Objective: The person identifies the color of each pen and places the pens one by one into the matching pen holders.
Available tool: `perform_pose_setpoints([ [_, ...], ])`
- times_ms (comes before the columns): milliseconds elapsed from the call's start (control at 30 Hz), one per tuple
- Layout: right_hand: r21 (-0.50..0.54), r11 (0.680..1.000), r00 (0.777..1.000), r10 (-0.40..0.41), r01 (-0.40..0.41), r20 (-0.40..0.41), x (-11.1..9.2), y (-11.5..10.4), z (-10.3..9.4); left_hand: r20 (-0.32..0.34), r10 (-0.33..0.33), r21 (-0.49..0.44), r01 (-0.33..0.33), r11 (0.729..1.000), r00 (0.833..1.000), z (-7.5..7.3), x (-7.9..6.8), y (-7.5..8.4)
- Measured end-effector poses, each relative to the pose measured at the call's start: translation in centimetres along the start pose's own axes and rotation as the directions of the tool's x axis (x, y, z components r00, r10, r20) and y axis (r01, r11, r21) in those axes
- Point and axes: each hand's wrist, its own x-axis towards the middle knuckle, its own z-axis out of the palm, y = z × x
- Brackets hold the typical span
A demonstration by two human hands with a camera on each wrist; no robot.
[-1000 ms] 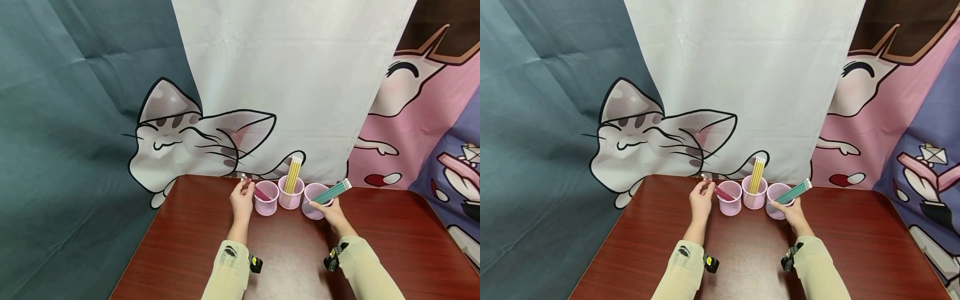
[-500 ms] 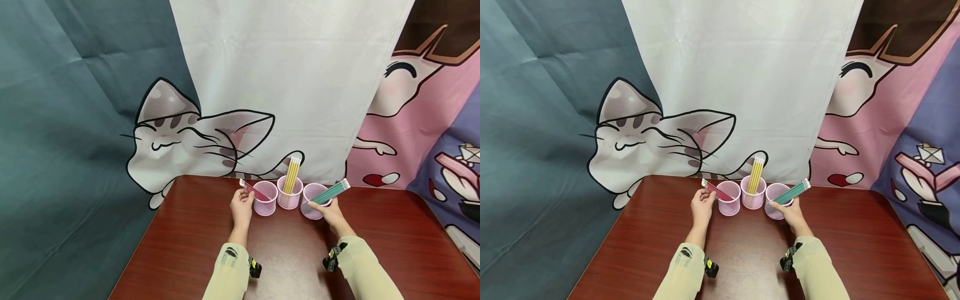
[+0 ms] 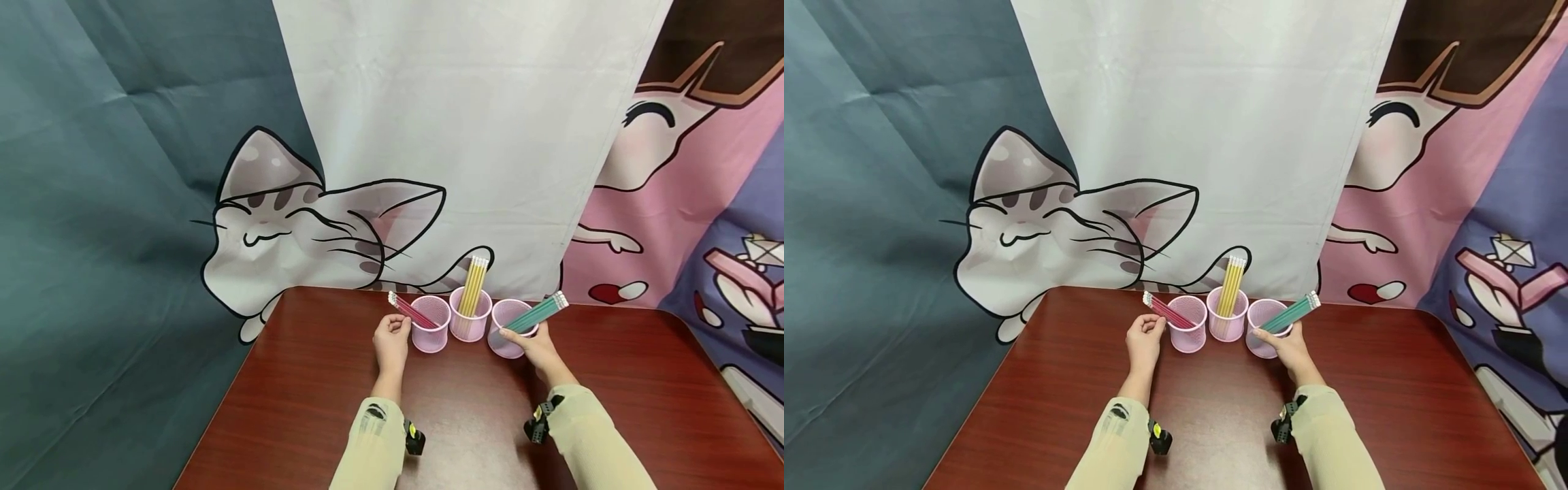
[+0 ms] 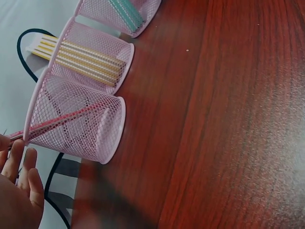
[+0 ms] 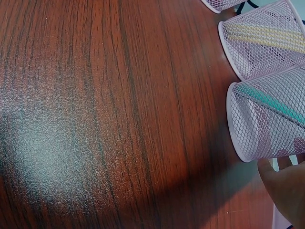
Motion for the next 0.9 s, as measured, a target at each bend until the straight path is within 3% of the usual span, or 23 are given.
perform_pose_setpoints([
  [333,-0.010,0.998,0.998,-0.067,0.067,-0.020,-0.1,0.5,-0.3,0.034,0.000,0.013,0.000,1.000,0.999,-0.1,-0.2,-0.2],
  [633,0.018,1.000,1.000,-0.020,0.020,-0.003,0.0,0.3,-0.4,0.017,-0.018,-0.007,0.018,1.000,1.000,-0.4,-0.1,-0.7],
  [900,0.014,0.998,0.998,-0.065,0.065,-0.014,0.0,2.2,-0.3,0.012,-0.034,0.012,0.034,0.999,0.999,-1.2,-0.1,-0.6],
])
